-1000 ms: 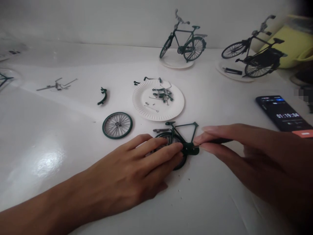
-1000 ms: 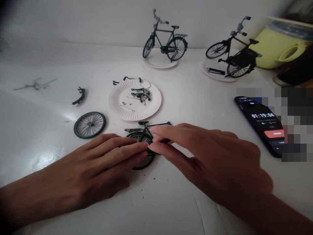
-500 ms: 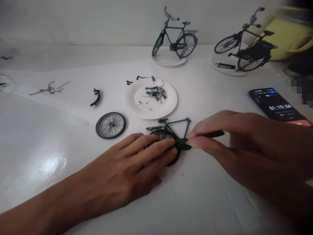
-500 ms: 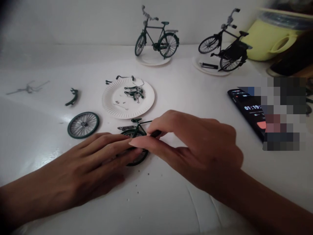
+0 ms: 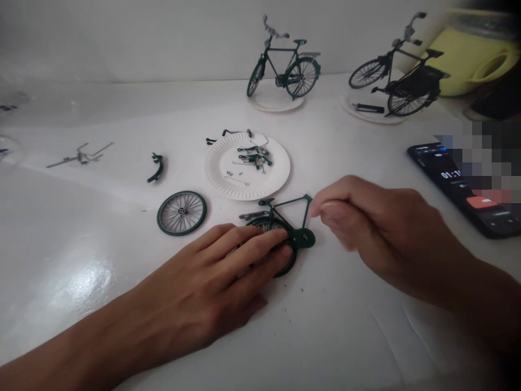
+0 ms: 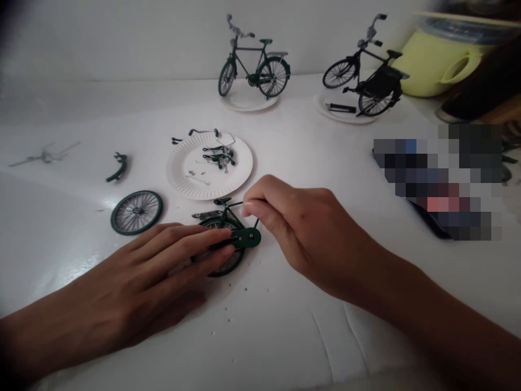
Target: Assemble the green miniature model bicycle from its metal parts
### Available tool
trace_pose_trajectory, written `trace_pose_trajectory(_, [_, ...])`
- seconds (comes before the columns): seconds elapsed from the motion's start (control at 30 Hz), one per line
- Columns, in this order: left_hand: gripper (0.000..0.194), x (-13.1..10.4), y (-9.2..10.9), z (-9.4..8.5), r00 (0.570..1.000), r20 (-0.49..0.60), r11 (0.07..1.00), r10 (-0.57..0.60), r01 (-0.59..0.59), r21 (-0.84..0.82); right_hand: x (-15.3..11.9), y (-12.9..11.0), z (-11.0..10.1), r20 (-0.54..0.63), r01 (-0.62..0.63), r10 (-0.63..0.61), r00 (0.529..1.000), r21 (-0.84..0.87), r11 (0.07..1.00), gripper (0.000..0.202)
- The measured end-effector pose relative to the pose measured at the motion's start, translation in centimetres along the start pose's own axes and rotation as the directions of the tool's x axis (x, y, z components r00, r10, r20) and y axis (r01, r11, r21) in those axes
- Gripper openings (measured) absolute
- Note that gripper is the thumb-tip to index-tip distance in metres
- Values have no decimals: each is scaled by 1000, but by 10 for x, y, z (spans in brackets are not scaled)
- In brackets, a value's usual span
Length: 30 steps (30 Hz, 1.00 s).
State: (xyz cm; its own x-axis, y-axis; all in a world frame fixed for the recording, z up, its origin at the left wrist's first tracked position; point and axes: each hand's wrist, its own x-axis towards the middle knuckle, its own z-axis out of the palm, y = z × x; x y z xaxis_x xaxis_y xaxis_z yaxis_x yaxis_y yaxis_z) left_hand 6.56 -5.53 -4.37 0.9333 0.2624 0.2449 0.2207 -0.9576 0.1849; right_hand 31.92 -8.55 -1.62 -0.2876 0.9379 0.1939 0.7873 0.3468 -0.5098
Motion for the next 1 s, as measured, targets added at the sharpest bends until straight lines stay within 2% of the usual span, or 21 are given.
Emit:
trace_pose_trajectory(0.07, [42,0,0,0,1000,0,1000,-3,3,0,-2,5,-4,162,-13,10,987,13,1000,14])
trace_pose_trajectory(0.1, [42,0,0,0,1000,0,1000,-6,6,0,-3,9,-5,229,-14,9,973,19,1000,22])
trace_pose_trajectory(0.17, [43,0,0,0,1000,1,1000,-8,8,-1,-5,14,-7,304,-22,11,953,31,999,34])
trace_pose_trajectory(0.2, [43,0,0,0,1000,1,1000,-6,6,-2,-5,16,-7,320,-26,13,947,38,999,34])
trace_pose_trajectory(0.7, [44,-2,0,1,1000,4,1000,-10,10,-2,-6,18,1,367,-161,100,925,140,977,23])
trace_pose_trajectory(0.93, [44,-1,0,1,1000,6,1000,-8,8,2,-3,14,-2,374,-175,127,919,99,980,26])
trace_pose_trajectory(1.0, [44,-1,-1,1,1000,5,1000,-4,4,3,-3,11,-6,312,-175,151,938,50,983,29])
